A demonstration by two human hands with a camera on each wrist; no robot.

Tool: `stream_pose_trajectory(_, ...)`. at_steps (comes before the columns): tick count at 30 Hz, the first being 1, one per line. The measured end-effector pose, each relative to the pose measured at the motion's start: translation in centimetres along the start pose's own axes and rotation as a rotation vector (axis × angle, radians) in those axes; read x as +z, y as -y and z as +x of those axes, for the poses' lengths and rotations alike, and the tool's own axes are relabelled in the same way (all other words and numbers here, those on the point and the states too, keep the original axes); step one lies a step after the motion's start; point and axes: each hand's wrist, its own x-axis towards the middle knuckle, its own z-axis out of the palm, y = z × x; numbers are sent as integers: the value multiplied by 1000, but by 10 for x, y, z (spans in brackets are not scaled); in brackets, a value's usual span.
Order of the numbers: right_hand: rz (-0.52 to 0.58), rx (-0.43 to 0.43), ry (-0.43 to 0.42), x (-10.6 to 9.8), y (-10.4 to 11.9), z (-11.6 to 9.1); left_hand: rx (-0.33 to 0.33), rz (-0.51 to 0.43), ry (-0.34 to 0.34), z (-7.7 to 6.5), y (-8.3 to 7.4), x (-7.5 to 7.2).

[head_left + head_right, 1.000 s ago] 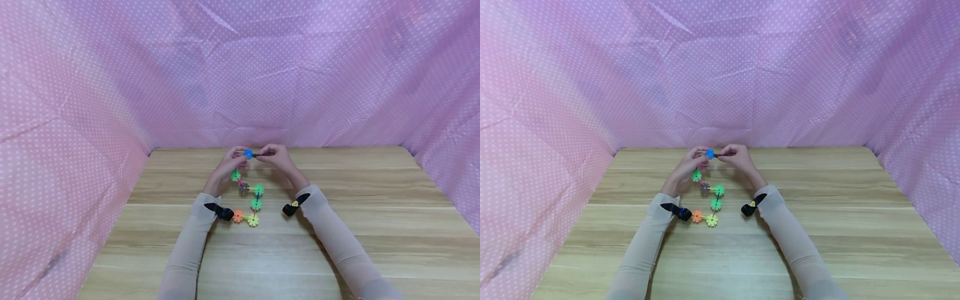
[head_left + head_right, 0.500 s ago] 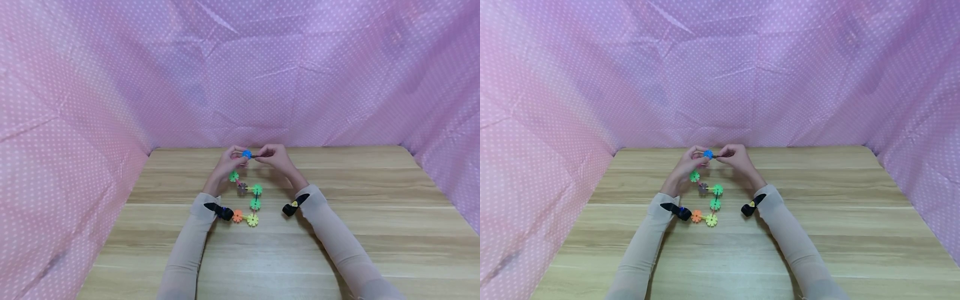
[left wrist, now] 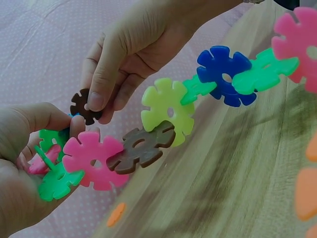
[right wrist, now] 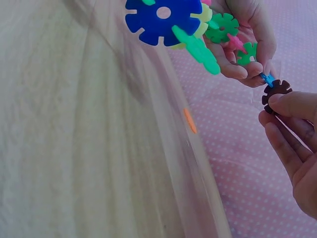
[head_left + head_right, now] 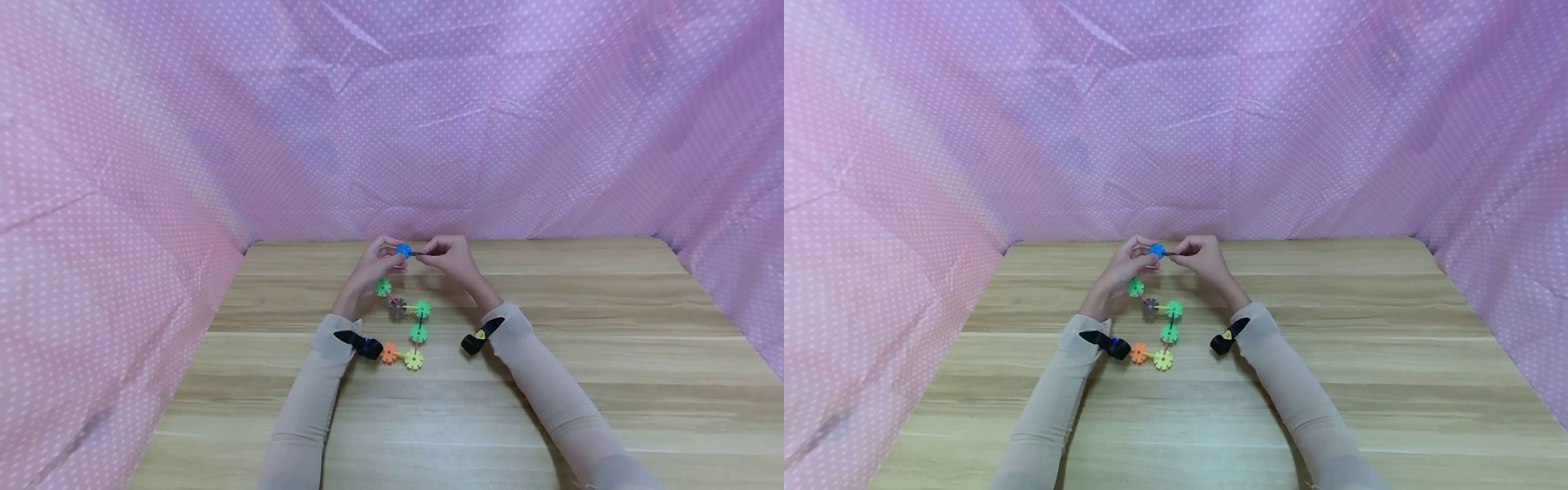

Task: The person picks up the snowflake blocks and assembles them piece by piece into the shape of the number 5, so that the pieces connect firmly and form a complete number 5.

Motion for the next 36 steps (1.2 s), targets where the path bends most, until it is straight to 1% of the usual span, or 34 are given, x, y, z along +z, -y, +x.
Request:
stream_pose_trajectory(5, -2, -32, -24, 1, -2, 0, 2, -13, 6, 0, 0, 1)
stream_pose_trajectory(10, 7, -61, -16, 0, -3, -1, 17, -18, 15, 2, 0, 2)
stream_pose_trajectory(15, 23, -75, -19, 0, -3, -1, 19, -23, 9, 2, 0, 3)
stream_pose_trajectory(21, 19, -61, -26, 2, -5, 1, 19, -6, 17, 2, 1, 4)
stream_pose_trajectory(25, 5, -43, 1, 1, -2, 0, 16, 1, 36, 2, 1, 3)
stream_pose_trajectory(28, 0, -32, 23, 1, 8, -1, 10, 11, 56, 2, -1, 0)
stream_pose_trajectory(33, -16, -22, 41, 1, 26, -6, -19, 25, 80, -1, -4, -3)
stream_pose_trajectory(35, -25, -10, 47, 1, 26, -7, -30, 30, 80, -2, -5, -3)
stream_pose_trajectory(36, -22, -3, 51, 1, 22, -6, -33, 39, 79, -2, -6, -3)
